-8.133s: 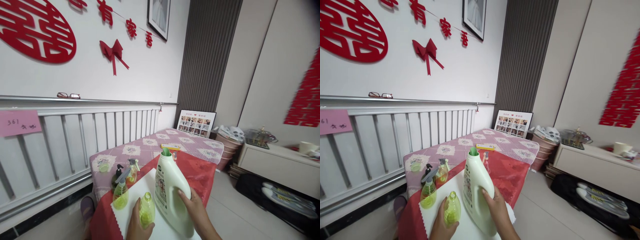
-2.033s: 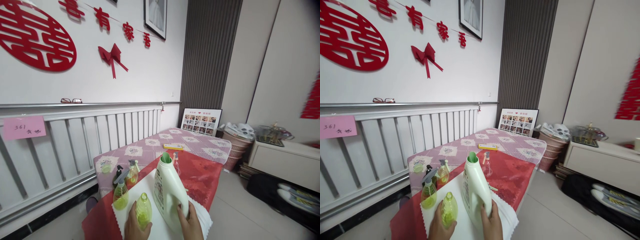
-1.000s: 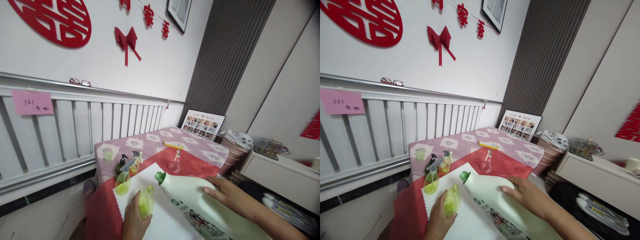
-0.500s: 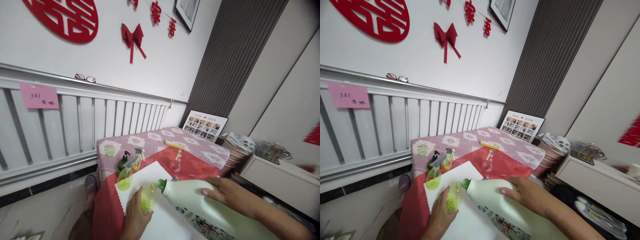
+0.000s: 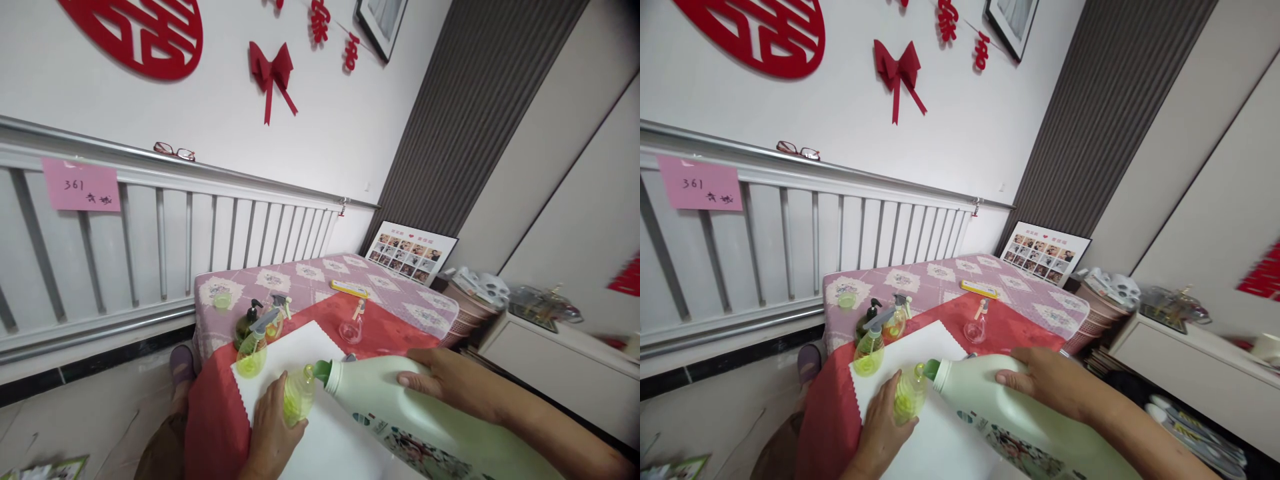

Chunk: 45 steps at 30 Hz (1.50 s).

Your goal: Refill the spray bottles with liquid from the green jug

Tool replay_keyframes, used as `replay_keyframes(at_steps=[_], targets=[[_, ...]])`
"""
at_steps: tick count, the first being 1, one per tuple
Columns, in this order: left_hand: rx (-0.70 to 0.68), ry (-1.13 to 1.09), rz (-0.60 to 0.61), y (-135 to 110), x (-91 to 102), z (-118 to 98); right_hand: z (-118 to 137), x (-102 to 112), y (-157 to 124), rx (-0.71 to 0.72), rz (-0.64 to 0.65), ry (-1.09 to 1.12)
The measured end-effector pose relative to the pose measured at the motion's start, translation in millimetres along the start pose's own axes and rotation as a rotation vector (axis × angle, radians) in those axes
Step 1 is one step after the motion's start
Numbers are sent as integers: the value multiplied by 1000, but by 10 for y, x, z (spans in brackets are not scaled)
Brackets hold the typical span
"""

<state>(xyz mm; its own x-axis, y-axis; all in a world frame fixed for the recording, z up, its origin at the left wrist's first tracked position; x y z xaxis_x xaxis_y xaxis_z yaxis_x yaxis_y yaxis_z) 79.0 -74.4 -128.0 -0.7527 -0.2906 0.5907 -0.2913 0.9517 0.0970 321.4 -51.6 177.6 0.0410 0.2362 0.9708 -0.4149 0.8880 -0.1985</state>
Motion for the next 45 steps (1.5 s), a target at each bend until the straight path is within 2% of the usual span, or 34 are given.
replay_keyframes(at_steps=[8, 14, 28, 45], targets=[[-22, 0, -26, -14, -15, -1, 104, 105, 17, 3, 52, -31], [4, 27, 15, -3, -4, -11, 158, 166, 35, -13, 84, -44], [25, 79, 42, -9, 42, -59, 150, 184, 70, 4, 108, -84], [6, 35, 36, -6, 24, -40, 186, 214, 76, -15, 118, -115]])
Point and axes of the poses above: each hand's wrist, its own y-axis towards the middle knuckle, its own x-axis out of the back of the hand, z = x × y, the point moved 1 cm from there along y, towards the middle knuckle, and after that the axes turned 3 degrees about x, right-handed, at the moved point
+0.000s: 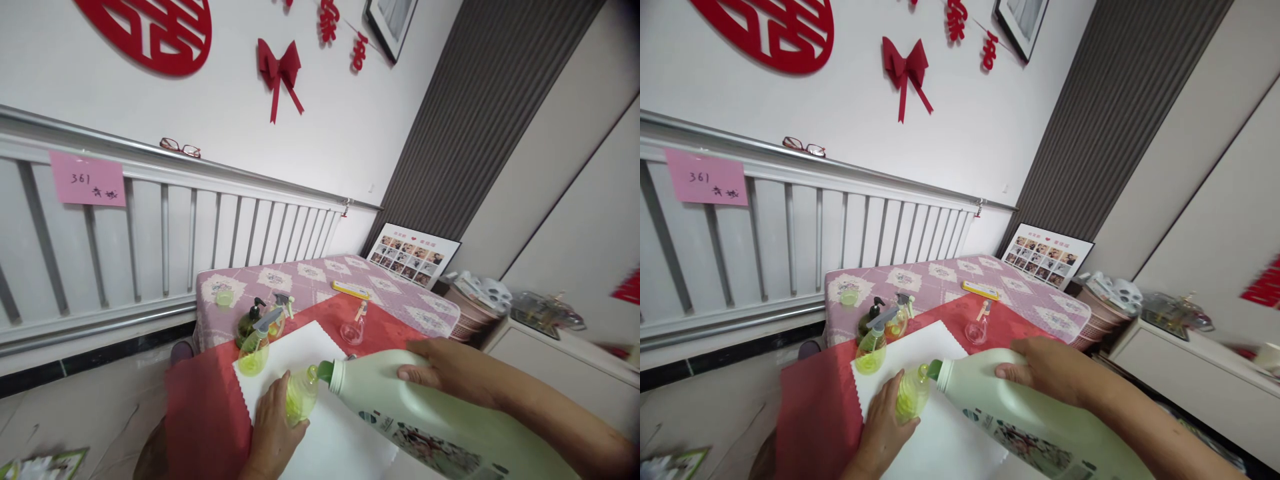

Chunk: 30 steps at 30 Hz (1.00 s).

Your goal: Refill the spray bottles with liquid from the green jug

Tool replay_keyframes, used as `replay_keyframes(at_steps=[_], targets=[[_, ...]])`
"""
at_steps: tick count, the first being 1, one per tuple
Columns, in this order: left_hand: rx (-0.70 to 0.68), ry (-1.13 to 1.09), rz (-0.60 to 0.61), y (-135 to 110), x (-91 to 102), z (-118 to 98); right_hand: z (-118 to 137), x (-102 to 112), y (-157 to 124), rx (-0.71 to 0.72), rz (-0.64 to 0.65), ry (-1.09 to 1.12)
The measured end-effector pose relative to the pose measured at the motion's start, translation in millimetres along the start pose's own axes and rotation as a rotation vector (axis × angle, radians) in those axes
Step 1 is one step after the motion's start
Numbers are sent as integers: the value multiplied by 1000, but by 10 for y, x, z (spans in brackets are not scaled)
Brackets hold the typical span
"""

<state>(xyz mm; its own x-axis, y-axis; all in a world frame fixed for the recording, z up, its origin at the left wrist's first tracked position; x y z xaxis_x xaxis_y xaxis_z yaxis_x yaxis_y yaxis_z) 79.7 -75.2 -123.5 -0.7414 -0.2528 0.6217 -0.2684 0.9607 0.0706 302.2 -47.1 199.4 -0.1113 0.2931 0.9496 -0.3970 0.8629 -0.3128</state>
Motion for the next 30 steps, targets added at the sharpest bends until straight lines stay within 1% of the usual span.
replay_keyframes(at_steps=[18, 30], targets=[[5, 24, 22, 5, 41, -26, 51, 69, 6, 18, 11, 17], [4, 42, 22, 7, 43, -22, 47, 66, 17, 23, 8, 2]])
Point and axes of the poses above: each hand's wrist, its own y-axis towards the middle knuckle, its own x-axis out of the back of the hand, z = x × y, the point moved 1 cm from there along y, towards the middle knuckle, and after that the axes turned 3 degrees about x, right-handed, at the moved point
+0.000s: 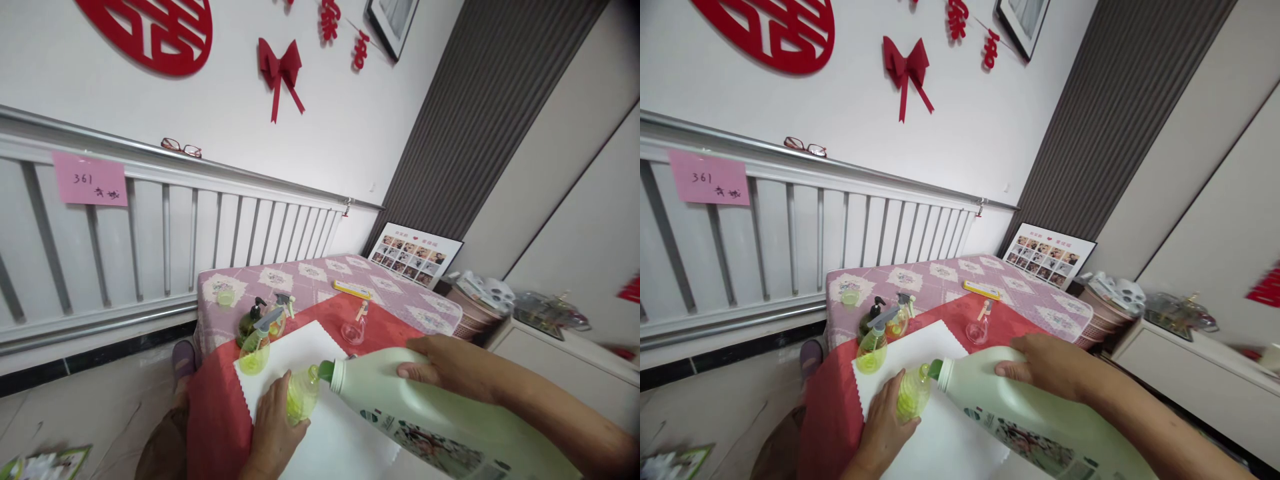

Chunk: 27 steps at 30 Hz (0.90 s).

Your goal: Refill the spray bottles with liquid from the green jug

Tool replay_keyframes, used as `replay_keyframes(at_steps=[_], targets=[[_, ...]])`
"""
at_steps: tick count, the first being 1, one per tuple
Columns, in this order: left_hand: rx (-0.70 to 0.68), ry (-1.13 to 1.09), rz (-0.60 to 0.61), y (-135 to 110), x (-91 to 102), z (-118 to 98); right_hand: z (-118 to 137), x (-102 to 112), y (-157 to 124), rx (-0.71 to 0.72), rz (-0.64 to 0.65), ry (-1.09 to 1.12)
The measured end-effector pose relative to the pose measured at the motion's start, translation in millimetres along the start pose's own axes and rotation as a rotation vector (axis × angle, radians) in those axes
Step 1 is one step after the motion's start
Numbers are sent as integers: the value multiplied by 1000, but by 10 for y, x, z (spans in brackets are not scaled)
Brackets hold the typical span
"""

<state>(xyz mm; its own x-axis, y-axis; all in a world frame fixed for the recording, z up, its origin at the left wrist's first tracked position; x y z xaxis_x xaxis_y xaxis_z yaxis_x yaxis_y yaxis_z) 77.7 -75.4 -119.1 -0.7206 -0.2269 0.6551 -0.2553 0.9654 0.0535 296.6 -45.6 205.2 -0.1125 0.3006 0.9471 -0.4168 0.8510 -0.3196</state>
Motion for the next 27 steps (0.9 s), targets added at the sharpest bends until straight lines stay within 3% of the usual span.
replay_keyframes(at_steps=[23, 27], targets=[[-3, -5, 6, -9, 13, -29, -31, -25, 28, 3, -33, 4], [17, -5, 12, -1, -1, -12, -27, -13, 36, -3, 17, 12]])
Point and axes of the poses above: each hand's wrist, its own y-axis towards the middle knuckle, its own x-axis out of the back of the hand, z = x × y, the point moved 1 cm from there along y, towards the middle knuckle, and after that the axes turned 3 degrees about x, right-handed, at the moved point
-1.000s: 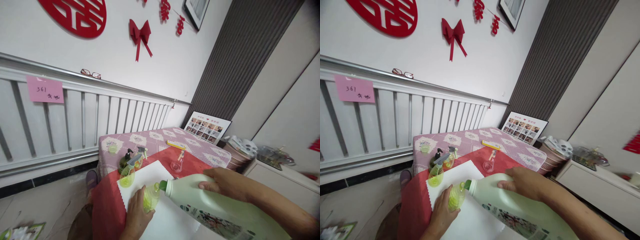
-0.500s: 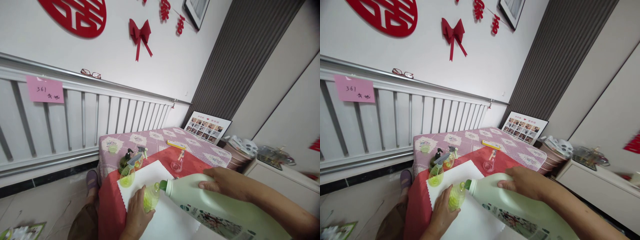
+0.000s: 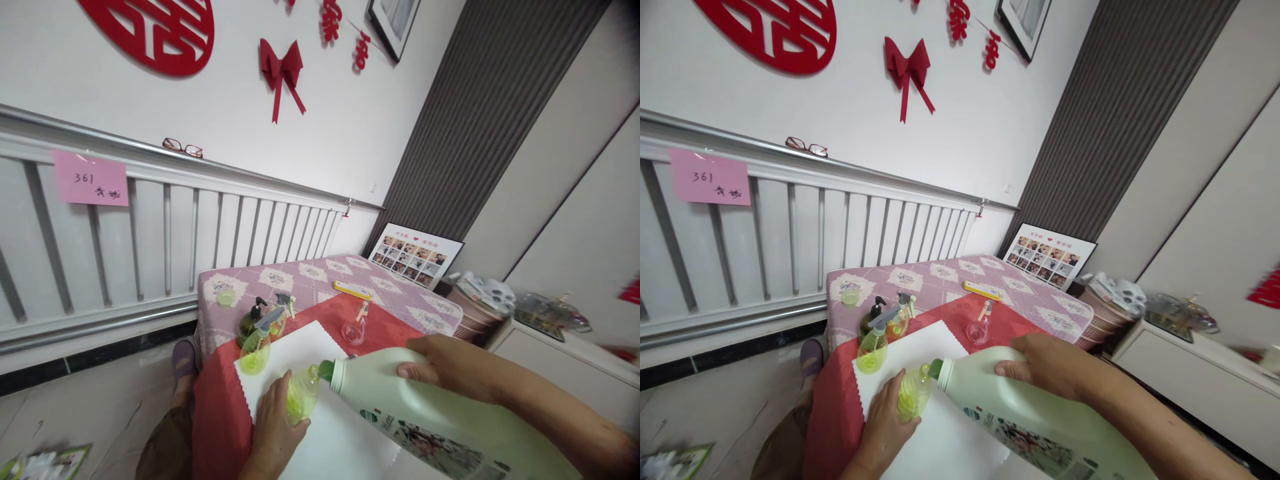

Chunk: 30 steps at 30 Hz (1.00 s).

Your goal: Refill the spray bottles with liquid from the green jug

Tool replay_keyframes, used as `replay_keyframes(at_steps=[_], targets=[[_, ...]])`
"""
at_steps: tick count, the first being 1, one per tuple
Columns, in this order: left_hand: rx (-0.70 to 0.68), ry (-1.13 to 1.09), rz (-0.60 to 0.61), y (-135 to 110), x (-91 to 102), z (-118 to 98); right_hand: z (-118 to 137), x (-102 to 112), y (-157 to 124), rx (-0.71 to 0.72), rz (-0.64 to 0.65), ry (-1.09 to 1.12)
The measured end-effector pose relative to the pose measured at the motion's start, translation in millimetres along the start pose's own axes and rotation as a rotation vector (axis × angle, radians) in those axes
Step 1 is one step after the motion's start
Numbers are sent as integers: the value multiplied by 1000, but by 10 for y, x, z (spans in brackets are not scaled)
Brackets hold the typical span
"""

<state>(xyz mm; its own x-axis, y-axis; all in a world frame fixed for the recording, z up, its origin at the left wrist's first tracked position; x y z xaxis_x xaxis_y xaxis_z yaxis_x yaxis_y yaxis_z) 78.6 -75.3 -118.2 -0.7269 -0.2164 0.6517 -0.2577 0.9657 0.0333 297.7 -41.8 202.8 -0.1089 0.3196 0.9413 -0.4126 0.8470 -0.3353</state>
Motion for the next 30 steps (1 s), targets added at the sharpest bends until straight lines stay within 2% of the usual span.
replay_keyframes(at_steps=[30], targets=[[-14, -19, -19, 9, -18, 6, 23, 20, -3, -18, 0, -21]])
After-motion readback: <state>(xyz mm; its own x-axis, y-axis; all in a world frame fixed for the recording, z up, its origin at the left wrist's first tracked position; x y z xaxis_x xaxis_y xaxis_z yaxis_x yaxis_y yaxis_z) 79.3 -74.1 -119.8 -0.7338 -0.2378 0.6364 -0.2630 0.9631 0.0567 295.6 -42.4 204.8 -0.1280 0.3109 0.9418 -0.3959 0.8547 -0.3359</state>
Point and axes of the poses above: each hand's wrist, its own y-axis towards the middle knuckle, its own x-axis out of the back of the hand, z = x × y, the point moved 1 cm from there along y, towards the middle knuckle, and after that the axes turned 3 degrees about x, right-handed, at the moved point
